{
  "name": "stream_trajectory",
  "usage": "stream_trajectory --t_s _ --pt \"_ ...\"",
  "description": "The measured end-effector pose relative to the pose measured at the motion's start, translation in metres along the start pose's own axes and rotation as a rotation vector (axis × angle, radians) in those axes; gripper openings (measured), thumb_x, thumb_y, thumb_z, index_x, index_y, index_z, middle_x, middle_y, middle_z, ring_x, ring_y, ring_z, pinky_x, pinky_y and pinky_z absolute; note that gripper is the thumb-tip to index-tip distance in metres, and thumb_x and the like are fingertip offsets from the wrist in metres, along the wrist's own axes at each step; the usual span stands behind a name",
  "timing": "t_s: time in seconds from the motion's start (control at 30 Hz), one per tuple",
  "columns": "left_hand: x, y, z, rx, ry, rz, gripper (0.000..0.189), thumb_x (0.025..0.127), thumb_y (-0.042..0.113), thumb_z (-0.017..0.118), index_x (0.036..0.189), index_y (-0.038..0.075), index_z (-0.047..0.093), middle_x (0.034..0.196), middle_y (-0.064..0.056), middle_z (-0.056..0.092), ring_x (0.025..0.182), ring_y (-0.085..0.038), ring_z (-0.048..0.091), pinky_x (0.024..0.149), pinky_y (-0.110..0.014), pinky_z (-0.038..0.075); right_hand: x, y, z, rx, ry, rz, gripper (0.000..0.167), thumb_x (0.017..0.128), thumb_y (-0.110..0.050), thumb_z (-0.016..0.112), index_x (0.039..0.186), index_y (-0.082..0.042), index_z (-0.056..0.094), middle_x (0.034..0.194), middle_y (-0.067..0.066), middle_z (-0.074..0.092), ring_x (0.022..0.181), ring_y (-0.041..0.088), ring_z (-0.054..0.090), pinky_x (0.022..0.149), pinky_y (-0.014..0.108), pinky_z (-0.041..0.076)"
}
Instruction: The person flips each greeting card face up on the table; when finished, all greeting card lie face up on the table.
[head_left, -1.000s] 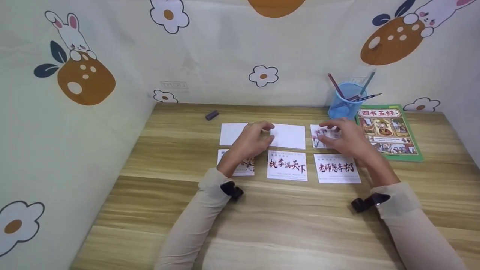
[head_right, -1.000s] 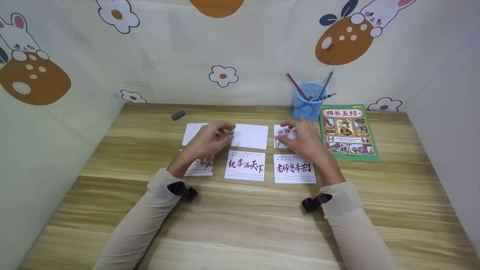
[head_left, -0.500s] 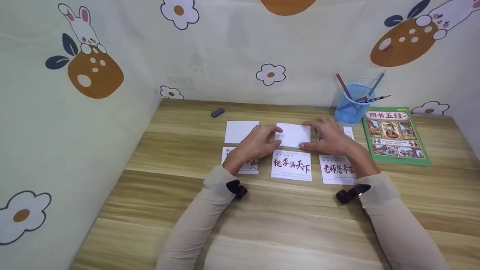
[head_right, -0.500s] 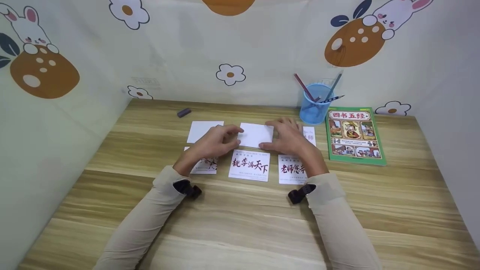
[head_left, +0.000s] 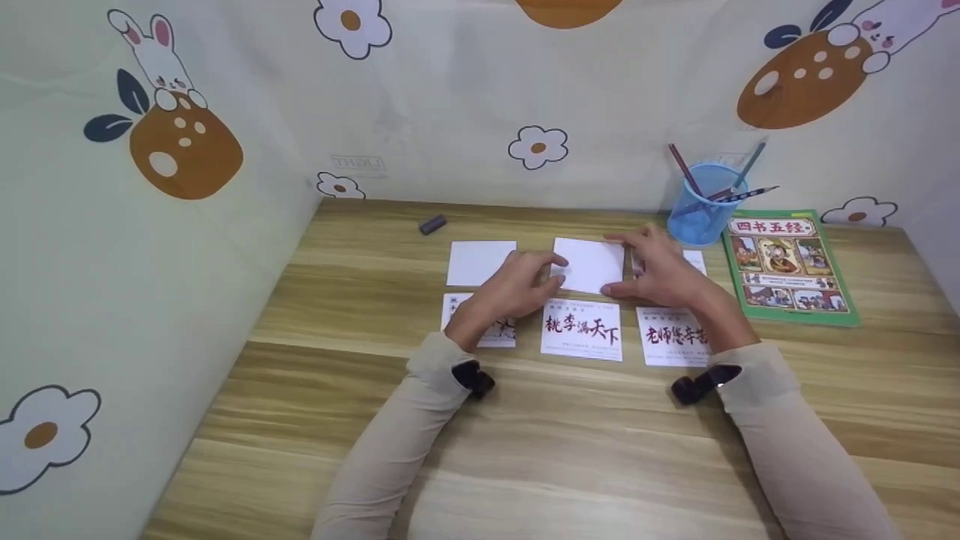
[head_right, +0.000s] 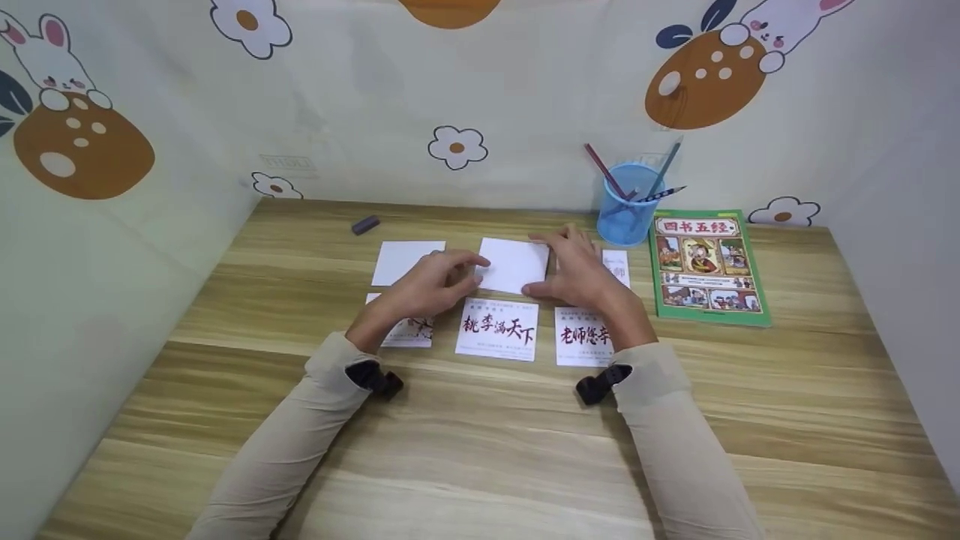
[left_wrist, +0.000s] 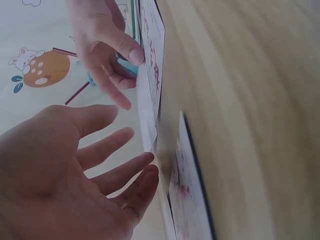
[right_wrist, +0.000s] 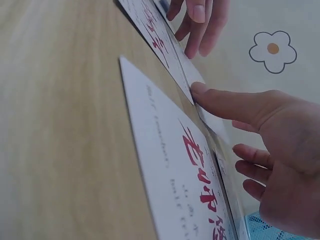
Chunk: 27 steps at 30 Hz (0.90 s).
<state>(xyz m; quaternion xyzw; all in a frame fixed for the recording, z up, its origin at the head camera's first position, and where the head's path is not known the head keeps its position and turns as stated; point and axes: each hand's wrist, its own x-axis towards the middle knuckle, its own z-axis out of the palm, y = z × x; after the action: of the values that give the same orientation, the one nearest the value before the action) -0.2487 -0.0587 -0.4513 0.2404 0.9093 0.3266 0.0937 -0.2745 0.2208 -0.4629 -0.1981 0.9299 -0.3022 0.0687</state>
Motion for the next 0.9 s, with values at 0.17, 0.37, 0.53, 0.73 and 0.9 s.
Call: stream_trajectory --t_s 0.17,0.37,0.53,0.73,0.9 --pt "-0.0001 0.0001 0.0026 0.025 -0.008 0.048 0.035 0.113 0.023 0.053 0.141 0.010 0.071 0.152 -0.010 0.067 0.152 -0.029 0.053 0.135 -0.045 0.028 0.0028 -0.0038 0.0034 0.068 0.046 0.008 0.087 0.089 -0.026 0.091 0.163 -0.015 0.047 0.141 0.022 0.048 0.125 0.038 0.053 0.103 0.054 0.049" --pt "-0.0022 0.0007 0.0029 0.060 -0.031 0.024 0.037 0.112 0.026 0.055 0.139 0.008 0.072 0.157 -0.015 0.061 0.155 -0.034 0.047 0.135 -0.049 0.026 0.0039 -0.0018 0.0029 -0.059 0.011 0.040 0.084 0.094 -0.049 0.083 0.161 -0.013 0.050 0.165 0.025 0.043 0.154 0.048 0.034 0.127 0.071 0.025" --pt "-0.0037 0.0002 0.0028 0.085 -0.081 -0.026 0.042 0.108 0.032 0.065 0.144 0.011 0.070 0.166 -0.015 0.051 0.160 -0.036 0.039 0.137 -0.053 0.020 0.0022 0.0022 0.0004 -0.077 -0.027 0.004 0.086 0.092 -0.056 0.082 0.160 -0.011 0.052 0.165 0.024 0.045 0.155 0.048 0.031 0.127 0.072 0.020" --pt "-0.0042 0.0037 0.0007 0.122 -0.127 -0.055 0.062 0.095 0.035 0.085 0.150 0.015 0.065 0.171 -0.011 0.045 0.162 -0.034 0.036 0.137 -0.053 0.020 0.0005 0.0022 -0.0013 -0.067 -0.053 -0.020 0.089 0.088 -0.051 0.088 0.160 -0.013 0.052 0.158 0.022 0.052 0.152 0.045 0.033 0.126 0.069 0.021" --pt "-0.0047 0.0053 0.0003 0.107 -0.131 -0.053 0.056 0.099 0.034 0.080 0.150 0.017 0.065 0.170 -0.010 0.046 0.162 -0.033 0.036 0.137 -0.052 0.022 -0.0007 0.0005 -0.0011 -0.039 -0.034 0.000 0.091 0.086 -0.049 0.091 0.162 -0.017 0.051 0.149 0.020 0.052 0.141 0.041 0.038 0.117 0.064 0.029"
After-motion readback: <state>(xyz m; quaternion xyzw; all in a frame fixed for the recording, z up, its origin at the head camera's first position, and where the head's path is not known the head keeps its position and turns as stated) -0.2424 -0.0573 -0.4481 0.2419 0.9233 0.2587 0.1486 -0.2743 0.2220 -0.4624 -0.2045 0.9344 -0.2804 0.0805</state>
